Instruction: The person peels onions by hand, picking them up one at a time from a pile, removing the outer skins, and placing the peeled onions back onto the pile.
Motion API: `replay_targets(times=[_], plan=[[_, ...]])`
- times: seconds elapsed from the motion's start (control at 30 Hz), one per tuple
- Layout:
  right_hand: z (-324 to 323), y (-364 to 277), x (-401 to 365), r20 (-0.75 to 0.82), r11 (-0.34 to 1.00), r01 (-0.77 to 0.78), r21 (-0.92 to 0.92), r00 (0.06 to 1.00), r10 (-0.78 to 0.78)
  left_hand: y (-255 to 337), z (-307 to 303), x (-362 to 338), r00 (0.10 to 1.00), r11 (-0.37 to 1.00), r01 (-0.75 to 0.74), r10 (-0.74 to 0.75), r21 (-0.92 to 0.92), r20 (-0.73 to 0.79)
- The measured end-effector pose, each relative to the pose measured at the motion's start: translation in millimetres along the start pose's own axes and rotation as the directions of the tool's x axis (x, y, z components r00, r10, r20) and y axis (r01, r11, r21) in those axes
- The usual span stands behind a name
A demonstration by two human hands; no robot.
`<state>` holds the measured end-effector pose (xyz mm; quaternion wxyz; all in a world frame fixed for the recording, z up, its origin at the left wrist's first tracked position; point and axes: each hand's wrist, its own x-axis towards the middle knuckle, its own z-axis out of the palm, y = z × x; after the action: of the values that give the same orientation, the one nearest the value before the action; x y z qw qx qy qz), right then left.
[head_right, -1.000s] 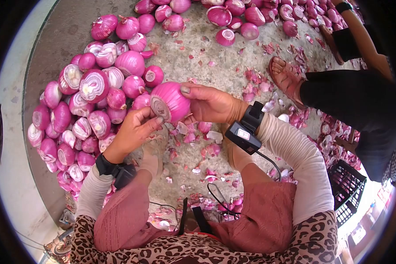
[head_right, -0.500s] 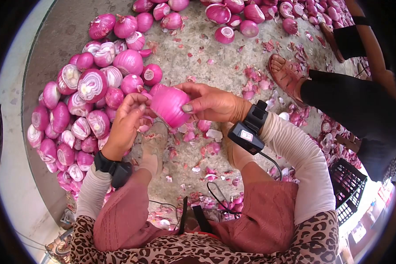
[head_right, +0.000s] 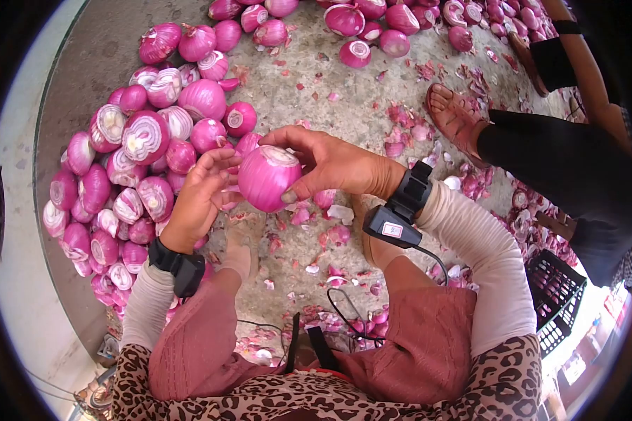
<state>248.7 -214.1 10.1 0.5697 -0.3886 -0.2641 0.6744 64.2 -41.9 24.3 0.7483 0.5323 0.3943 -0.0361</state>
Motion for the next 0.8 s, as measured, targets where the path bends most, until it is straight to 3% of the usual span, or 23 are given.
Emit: replay_targets(times=[0.07,0.17,0.3,0.37,0.4,0.47,0.6,0.67,0.7,0.77,0.8], plan=[[2,0,0,-0.017,0.997,0.020,-0.078,1.000,-0.021,-1,-7,1,0.980,0.992,0.052,-0.029,-0.111,0.195],[6,1,1,-0.023,0.980,0.057,-0.192,0.998,-0.063,7,1,-4,0.947,0.983,0.097,-0.043,-0.156,0.317],[13,3,1,-0.039,0.930,0.121,-0.346,0.989,-0.143,13,4,-10,0.917,0.988,0.130,-0.086,-0.088,0.389],[19,3,1,-0.037,0.801,0.189,-0.569,0.967,-0.254,13,6,-11,0.904,0.991,0.129,-0.101,-0.038,0.416],[21,3,1,-0.036,0.801,0.189,-0.568,0.967,-0.254,10,6,-10,0.904,0.991,0.129,-0.102,-0.038,0.416],[26,0,0,-0.007,0.681,0.216,-0.700,0.951,-0.309,2,5,-7,0.933,0.999,0.035,-0.042,0.025,0.357],[25,-5,-4,-0.020,0.769,0.208,-0.604,0.961,-0.275,5,8,-13,0.945,0.997,0.031,-0.005,-0.076,0.328],[18,1,-3,-0.053,0.890,0.200,-0.410,0.969,-0.242,8,7,-13,0.942,0.994,-0.018,0.054,-0.112,0.330],[15,3,-3,-0.052,0.890,0.201,-0.409,0.969,-0.242,9,7,-14,0.943,0.994,-0.018,0.054,-0.112,0.329],[10,7,-4,-0.161,0.974,0.154,-0.164,0.970,-0.181,11,8,-15,0.944,0.990,-0.019,0.063,-0.138,0.325],[7,8,-4,-0.161,0.975,0.155,-0.163,0.970,-0.181,12,8,-16,0.944,0.990,-0.018,0.062,-0.137,0.325]])
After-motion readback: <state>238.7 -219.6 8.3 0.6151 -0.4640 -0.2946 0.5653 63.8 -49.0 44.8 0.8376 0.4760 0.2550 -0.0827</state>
